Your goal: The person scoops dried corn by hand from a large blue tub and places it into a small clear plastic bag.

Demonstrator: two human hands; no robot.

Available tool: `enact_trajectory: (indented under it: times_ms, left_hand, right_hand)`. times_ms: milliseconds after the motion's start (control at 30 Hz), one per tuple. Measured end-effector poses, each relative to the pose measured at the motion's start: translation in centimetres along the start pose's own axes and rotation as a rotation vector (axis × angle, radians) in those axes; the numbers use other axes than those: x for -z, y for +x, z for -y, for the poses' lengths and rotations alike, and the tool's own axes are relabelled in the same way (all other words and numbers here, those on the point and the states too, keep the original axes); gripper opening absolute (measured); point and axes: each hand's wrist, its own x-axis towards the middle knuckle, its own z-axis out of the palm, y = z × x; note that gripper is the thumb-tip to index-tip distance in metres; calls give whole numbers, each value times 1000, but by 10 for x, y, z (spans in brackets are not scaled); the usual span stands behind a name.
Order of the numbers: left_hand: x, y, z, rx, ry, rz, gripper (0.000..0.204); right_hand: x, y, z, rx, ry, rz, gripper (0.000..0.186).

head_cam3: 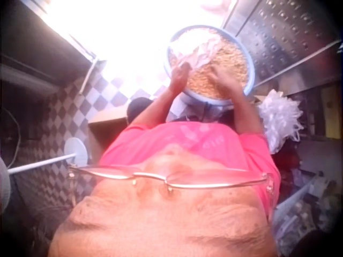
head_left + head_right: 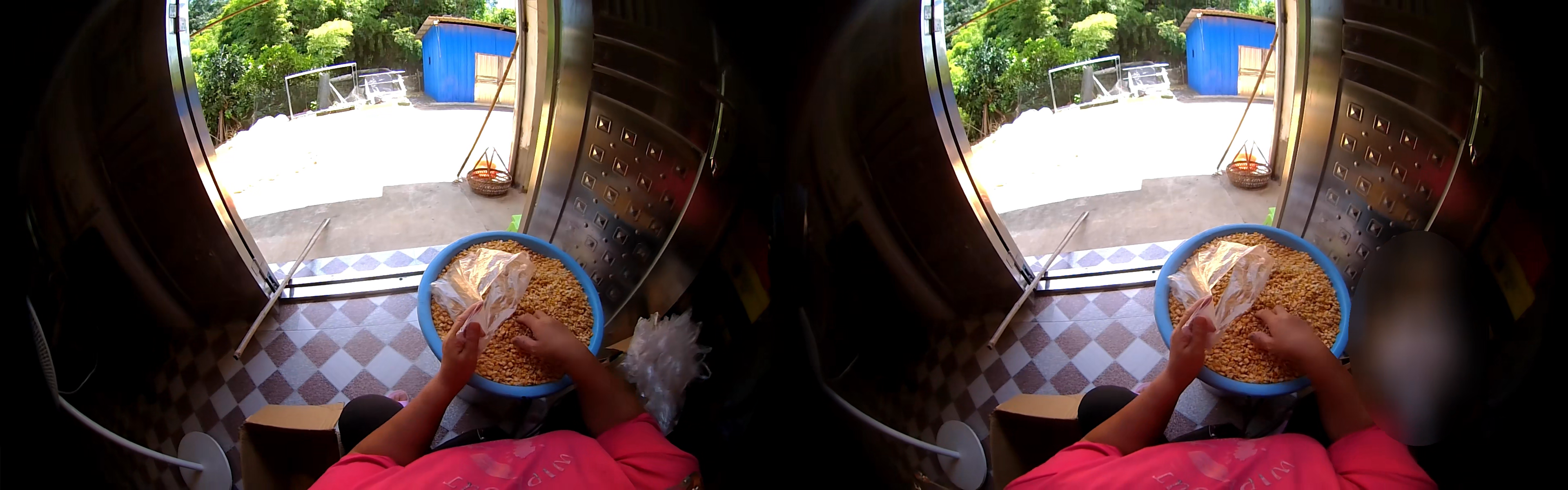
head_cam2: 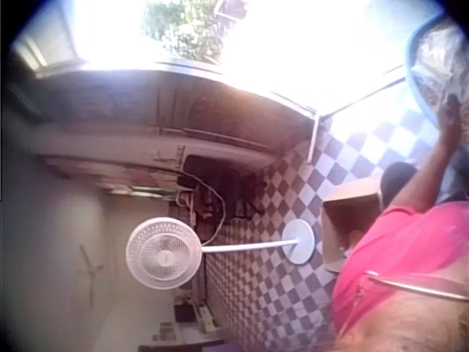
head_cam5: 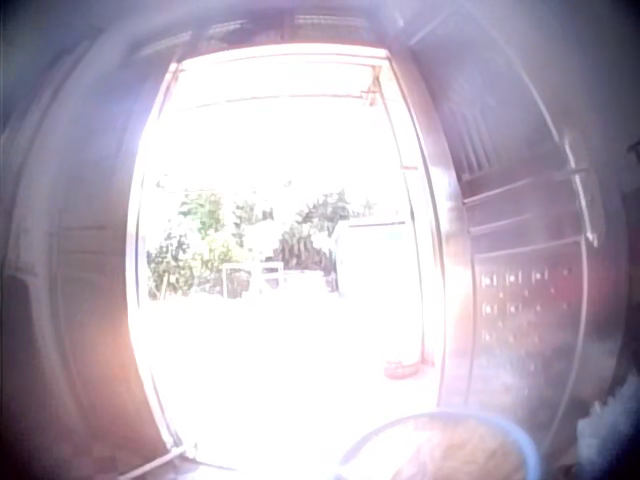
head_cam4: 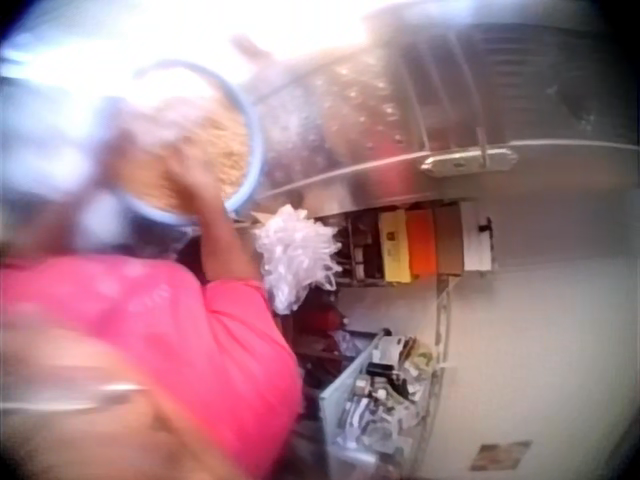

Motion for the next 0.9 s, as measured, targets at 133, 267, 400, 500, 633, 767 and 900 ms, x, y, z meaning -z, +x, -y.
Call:
enact_trajectory:
  times_ms: [133, 267, 400, 500, 633, 767, 900]
  left_hand:
    - [0, -1, 6, -31, -96, 3, 33]
    - [1, 0, 11, -40, -128, 13, 34]
    - [4, 1, 16, -52, -95, 34, 38]
    - [2, 3, 8, -27, -106, 15, 36]
    - [3, 2, 6, -3, -114, -7, 34]
    - [5, 3, 14, -110, -74, 19, 36]
    - [2, 4, 7, -80, -71, 37, 36]
  right_hand:
    - [-10, 0, -6, 71, 3, 39, 31]
    - [-28, 7, -26, 81, 101, -52, 20]
    - [-18, 4, -18, -91, 231, -115, 14]
    - [-24, 12, -35, -122, 386, -175, 15]
    - [-11, 27, -43, -421, 997, 167, 15]
    - [13, 53, -21, -429, 1471, 345, 17]
    - [-1, 91, -6, -485, 1523, 379, 19]
